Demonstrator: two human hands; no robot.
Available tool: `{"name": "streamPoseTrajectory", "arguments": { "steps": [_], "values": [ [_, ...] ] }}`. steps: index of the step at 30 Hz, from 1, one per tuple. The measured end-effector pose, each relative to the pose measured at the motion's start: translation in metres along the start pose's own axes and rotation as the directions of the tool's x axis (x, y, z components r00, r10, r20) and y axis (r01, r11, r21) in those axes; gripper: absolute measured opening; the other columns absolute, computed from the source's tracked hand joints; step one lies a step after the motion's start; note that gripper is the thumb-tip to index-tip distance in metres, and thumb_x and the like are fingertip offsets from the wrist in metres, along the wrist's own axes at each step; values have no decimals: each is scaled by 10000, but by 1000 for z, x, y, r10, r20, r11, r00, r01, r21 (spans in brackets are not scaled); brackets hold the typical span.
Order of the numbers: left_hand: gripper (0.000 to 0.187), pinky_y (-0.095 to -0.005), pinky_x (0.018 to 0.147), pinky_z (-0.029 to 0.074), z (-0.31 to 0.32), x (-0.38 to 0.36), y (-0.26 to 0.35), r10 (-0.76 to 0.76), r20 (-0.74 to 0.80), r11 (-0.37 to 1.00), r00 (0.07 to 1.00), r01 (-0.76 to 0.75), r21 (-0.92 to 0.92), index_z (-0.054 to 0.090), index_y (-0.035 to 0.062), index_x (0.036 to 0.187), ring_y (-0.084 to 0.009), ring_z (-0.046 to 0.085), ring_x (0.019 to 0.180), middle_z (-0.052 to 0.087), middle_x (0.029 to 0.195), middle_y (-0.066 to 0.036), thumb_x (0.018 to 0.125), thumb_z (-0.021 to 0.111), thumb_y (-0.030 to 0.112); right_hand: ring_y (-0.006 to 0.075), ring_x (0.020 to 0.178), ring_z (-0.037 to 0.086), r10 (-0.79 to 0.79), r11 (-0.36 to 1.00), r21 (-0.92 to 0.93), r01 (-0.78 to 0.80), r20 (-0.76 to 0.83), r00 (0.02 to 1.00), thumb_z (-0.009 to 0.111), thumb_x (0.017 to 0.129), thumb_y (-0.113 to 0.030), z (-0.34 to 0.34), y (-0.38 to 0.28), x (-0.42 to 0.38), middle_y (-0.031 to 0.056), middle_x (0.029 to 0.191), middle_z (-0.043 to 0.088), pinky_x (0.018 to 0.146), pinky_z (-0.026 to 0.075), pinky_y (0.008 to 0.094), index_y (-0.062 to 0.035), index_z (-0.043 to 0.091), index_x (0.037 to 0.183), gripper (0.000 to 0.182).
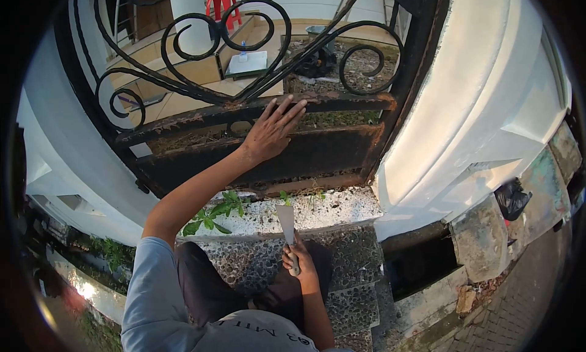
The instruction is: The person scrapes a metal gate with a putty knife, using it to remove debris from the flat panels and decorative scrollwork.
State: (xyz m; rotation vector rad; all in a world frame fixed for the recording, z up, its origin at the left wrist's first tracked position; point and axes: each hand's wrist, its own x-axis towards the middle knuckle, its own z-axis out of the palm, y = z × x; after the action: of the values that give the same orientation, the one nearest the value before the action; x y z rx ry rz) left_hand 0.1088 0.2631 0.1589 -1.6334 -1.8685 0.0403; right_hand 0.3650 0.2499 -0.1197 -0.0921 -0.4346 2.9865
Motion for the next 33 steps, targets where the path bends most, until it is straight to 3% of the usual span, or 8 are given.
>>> {"name": "streamPoseTrajectory", "arguments": {
  "steps": [8,13,15,18,20,23,25,33],
  "values": [
    [558,-474,1158,209,-23,-57,-30,22,-53,984,998,-31,-177,455,68,1345,-305,221,1399,290,1493,-87,827,625,186,119,510,453,31,997,-71,-34,-42,999,525,950,-144,6,3,10,55,846,507,445,442,269,-291,196,1490,648],
    [453,-499,1057,338,-43,-101,-65,63,-198,994,978,-80,-78,546,102,1202,-297,408,1265,463,1323,-102,777,682,183,116,535,481,92,992,-83,-92,-4,996,531,951,-119,0,9,8,64,874,521,449,431,269,-314,143,1502,701],
    [481,-498,967,403,-51,-128,-95,2,-277,1000,961,-3,-2,544,105,1192,-305,472,1173,507,1235,-99,746,708,179,115,533,492,92,993,-75,-87,57,994,540,941,-95,3,10,6,56,841,522,443,436,278,-296,134,1504,722],
    [524,-470,870,456,-70,-160,-133,-213,-215,977,953,207,-50,532,82,1197,-332,527,1059,533,1157,-117,730,727,216,105,525,501,31,931,-364,14,118,993,550,929,-63,26,-17,12,44,801,525,429,438,279,-265,138,1506,737],
    [541,-453,839,471,-77,-165,-145,-306,-114,951,945,298,-84,525,60,1200,-342,547,1012,543,1128,-136,736,724,253,84,526,501,-99,883,-468,28,-127,987,539,920,-26,97,-48,13,49,822,533,423,435,258,-217,140,1504,732],
    [624,-437,837,479,-77,-156,-156,-342,34,937,939,344,-66,516,19,1215,-340,575,978,579,1059,-178,746,702,387,61,532,479,-434,373,-900,225,45,900,504,930,-24,159,-109,29,88,953,555,434,424,235,-137,170,1489,661],
    [676,-438,823,489,-77,-143,-159,-334,118,935,935,344,-83,518,26,1227,-343,592,952,595,1026,-180,722,713,431,45,535,464,-562,71,-958,278,192,805,480,937,-23,194,-141,40,114,1041,569,441,417,219,-84,189,1479,618],
    [871,-436,823,530,-67,-142,-164,-428,108,902,897,431,-6,498,37,1267,-336,618,1024,613,1125,-178,621,766,556,21,495,426,-727,-248,-944,217,330,602,507,951,-87,248,-204,103,160,1326,510,416,379,180,-88,278,1467,564]
  ]
}}
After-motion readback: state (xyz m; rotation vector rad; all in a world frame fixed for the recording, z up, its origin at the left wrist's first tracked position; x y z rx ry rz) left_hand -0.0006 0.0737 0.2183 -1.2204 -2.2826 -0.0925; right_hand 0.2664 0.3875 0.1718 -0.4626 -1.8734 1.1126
